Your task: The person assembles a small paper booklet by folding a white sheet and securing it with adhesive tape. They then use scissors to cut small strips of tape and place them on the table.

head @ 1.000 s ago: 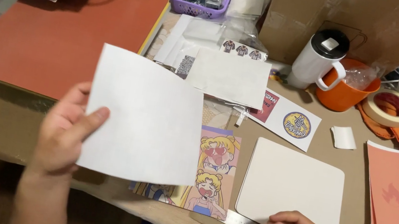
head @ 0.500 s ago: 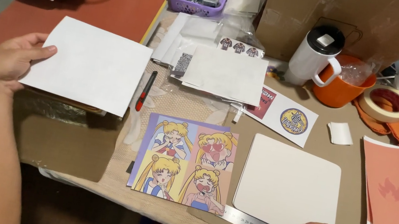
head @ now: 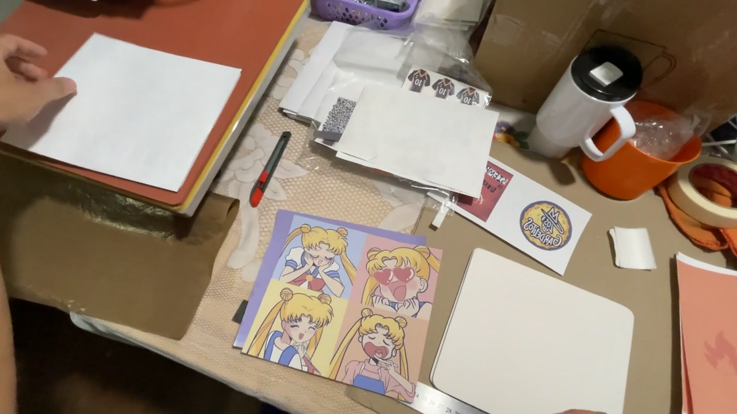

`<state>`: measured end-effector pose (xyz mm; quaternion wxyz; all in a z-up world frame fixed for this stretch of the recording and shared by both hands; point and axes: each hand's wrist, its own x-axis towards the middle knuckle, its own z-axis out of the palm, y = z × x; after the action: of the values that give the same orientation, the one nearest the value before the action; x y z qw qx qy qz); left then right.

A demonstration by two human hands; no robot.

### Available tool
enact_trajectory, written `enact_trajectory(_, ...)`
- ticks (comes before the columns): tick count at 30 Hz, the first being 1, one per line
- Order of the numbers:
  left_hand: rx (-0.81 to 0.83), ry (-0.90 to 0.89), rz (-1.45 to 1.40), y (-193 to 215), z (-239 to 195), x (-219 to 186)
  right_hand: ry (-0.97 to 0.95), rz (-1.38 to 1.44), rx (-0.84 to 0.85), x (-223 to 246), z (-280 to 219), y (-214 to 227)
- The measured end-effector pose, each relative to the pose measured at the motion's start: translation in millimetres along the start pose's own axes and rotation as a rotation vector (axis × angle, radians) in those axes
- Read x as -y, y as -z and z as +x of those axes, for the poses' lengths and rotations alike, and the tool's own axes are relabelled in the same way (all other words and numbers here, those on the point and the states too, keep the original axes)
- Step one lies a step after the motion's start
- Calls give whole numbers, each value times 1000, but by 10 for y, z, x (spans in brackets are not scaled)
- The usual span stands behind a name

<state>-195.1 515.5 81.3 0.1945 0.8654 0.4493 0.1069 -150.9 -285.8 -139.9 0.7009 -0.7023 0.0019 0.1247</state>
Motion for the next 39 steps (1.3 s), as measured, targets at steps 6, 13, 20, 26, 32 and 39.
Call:
enact_trajectory(6,-74,-385,-66,-230,-1223,-706,-171,-144,92,588,-38,-517)
enact_trajectory(13,611,-464,107,-1287,-2207,-1074,-160,-319,433,1215,58,-1418)
enact_trajectory(20,458,-266,94,-1583,-2296,-1012,-125,-536,476,1240,151,-1778)
enact_trajectory(26,467,-143,-10,-1481,-2349,-1153,-22,-407,406,1057,158,-1926)
enact_trajectory(32,455,-206,5,-1510,-2426,-1193,29,-599,321,1096,304,-2081)
enact_trajectory(39,370,-352,-39,-1503,-2638,-1147,10,-627,231,1067,364,-1971)
